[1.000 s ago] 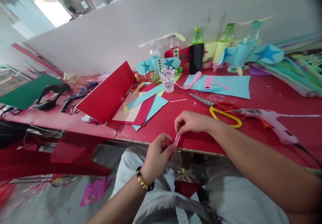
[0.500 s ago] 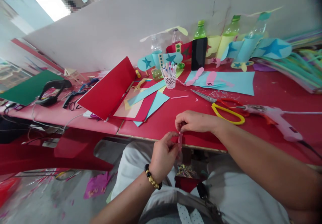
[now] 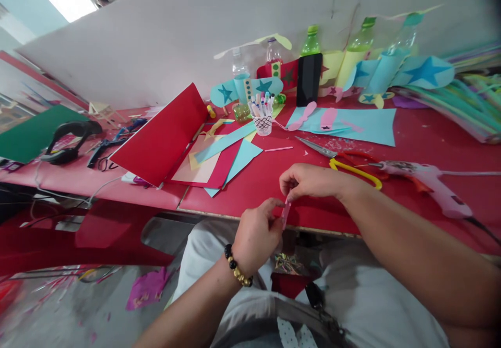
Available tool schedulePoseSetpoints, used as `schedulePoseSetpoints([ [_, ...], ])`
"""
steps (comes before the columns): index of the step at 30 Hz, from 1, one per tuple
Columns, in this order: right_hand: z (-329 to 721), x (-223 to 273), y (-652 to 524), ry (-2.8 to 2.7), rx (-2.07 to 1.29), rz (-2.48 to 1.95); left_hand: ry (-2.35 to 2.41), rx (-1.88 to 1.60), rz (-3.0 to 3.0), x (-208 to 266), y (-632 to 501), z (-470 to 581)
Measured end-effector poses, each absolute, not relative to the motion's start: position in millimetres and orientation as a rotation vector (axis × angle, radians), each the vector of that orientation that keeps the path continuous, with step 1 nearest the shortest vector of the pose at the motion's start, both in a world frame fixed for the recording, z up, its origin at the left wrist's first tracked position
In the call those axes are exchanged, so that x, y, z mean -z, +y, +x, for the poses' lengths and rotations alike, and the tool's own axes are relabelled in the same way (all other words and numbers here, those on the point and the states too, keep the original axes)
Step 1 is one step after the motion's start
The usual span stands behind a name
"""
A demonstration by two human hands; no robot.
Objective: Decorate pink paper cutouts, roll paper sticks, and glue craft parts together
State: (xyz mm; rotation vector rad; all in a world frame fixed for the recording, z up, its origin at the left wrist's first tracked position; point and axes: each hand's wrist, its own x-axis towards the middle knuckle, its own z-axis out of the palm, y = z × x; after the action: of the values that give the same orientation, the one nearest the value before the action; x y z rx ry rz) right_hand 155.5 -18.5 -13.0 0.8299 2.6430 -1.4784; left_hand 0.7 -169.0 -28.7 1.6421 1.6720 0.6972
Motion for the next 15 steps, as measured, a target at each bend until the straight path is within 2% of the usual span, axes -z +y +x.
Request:
schedulePoseSetpoints([
  [11,170.7,2.4,-6.5,2.667,1.038,1.005,1.637,-0.488,1.928,13.7,-136.9,8.1],
  [15,171.9,1.0,-5.9,2.663,1.007,1.001,1.606,-0.448,1.909,14.6,-133.4,7.0],
])
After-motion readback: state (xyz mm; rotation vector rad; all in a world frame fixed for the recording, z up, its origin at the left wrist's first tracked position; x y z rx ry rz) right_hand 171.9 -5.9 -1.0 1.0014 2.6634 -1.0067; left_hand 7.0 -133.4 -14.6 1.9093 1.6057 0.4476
